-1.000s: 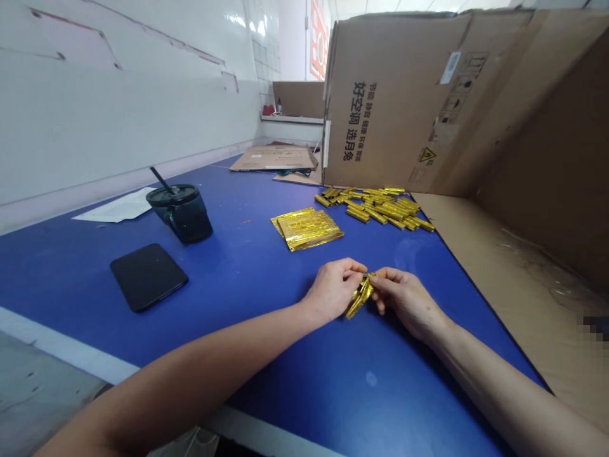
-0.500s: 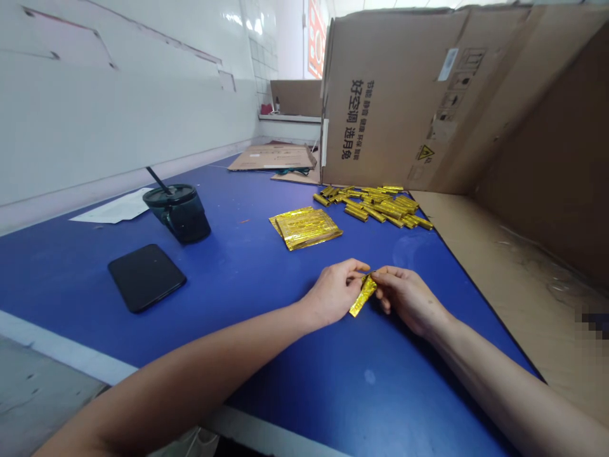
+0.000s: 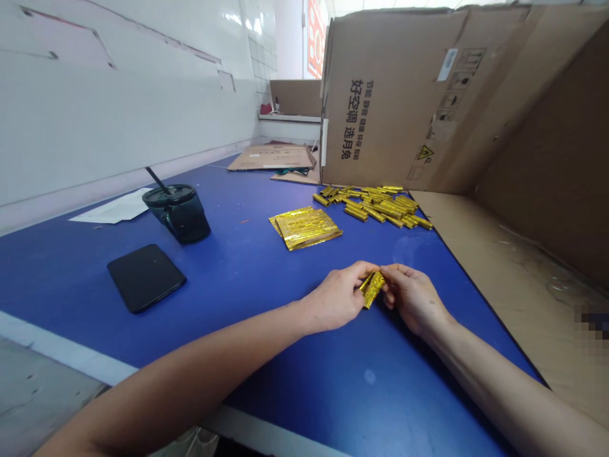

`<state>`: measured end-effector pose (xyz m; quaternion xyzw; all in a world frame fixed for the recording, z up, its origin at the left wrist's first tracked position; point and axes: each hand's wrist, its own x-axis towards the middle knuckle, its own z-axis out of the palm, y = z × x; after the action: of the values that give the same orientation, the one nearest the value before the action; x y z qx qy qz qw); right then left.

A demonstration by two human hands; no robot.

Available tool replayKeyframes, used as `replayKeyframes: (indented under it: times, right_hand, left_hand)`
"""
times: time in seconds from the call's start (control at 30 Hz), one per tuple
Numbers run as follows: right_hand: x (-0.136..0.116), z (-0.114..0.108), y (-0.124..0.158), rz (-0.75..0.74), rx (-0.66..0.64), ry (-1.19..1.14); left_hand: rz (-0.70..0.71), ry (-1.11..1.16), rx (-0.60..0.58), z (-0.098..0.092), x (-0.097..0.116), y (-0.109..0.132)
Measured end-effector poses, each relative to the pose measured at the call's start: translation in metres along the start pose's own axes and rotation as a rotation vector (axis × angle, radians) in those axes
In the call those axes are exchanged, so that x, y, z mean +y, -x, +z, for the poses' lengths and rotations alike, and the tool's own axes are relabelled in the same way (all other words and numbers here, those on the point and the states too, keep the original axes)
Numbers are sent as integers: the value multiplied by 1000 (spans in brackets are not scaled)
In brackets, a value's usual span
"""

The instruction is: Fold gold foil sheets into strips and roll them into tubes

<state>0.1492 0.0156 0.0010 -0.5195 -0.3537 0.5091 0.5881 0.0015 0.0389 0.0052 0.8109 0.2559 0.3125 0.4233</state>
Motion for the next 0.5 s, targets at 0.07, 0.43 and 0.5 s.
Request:
replayKeyframes:
  times: [0.07,0.43,0.5]
  right_hand:
    - [0,0,0,-11,7,-10]
    - [7,0,-3,-106,53,6]
    - [7,0,-3,-132,74,17]
  left_hand:
    - [10,-34,-11,0,2,1]
    - [54,-167,-31,0,9,5]
    - [40,-161,-21,2,9,6]
